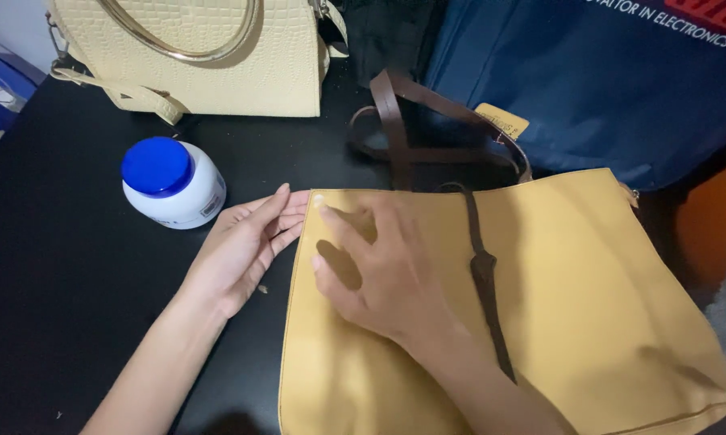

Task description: Applying leather conditioner or polish from a jar onto the front surface of a yellow leather bag and rubbing it in by hand.

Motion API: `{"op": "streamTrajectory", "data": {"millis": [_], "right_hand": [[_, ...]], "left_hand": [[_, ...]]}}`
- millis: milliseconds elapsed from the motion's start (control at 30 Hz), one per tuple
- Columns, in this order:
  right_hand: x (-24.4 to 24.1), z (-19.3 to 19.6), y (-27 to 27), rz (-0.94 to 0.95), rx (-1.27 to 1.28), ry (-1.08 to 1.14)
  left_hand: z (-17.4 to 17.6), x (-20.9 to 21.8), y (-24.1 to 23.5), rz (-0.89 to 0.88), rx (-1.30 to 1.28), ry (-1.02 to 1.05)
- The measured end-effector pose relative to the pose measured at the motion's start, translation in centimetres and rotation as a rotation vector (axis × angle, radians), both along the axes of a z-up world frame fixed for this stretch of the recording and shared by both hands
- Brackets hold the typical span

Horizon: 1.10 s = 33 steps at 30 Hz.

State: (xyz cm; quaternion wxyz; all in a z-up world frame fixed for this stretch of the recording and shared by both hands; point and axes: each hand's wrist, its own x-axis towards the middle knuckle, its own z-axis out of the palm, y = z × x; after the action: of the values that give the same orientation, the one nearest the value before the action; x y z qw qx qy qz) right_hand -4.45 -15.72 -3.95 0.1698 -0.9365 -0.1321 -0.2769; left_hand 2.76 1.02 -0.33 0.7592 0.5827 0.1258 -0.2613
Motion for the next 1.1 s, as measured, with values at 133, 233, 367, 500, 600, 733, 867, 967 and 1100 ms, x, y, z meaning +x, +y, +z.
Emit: {"op": "streamTrajectory", "data": {"millis": [133,233,367,500,600,733,867,967,1100], "right_hand": [[0.1,0.6,-0.2,-0.005,0.066,0.027],[-0.2,1.7,0.0,0.023,0.059,0.043],[-0.2,2.1,-0.6,-0.024,0.087,0.075],[-0.2,1.7,0.2,0.051,-0.008,0.078],[-0.4,1.1,0.3,-0.097,-0.056,0.133],[-0.8,1.7,0.7,-0.073,-0.044,0.186],[-0.7,1.3,0.6,-0.095,-0.016,0.383],[-0.9,1.8,0.8,-0.125,-0.05,0.413],[-1.1,1.7,0.7,-0.127,-0.034,0.375]], "left_hand": [[1.2,-0.4,-0.2,-0.036,0.065,-0.021],[1.4,-2.6,0.4,-0.038,0.338,-0.348],[1.2,-4.8,1.1,-0.015,0.556,-0.672],[-0.1,-7.6,2.0,0.006,0.522,-0.663],[0.7,-9.5,3.8,0.035,0.506,-0.646],[5.5,-10.3,6.8,0.084,0.473,-0.637],[6.9,-11.7,9.3,0.12,0.446,-0.616],[3.5,-9.3,9.6,0.146,0.415,-0.603],[-12.0,-3.5,10.5,0.18,0.372,-0.583]]}}
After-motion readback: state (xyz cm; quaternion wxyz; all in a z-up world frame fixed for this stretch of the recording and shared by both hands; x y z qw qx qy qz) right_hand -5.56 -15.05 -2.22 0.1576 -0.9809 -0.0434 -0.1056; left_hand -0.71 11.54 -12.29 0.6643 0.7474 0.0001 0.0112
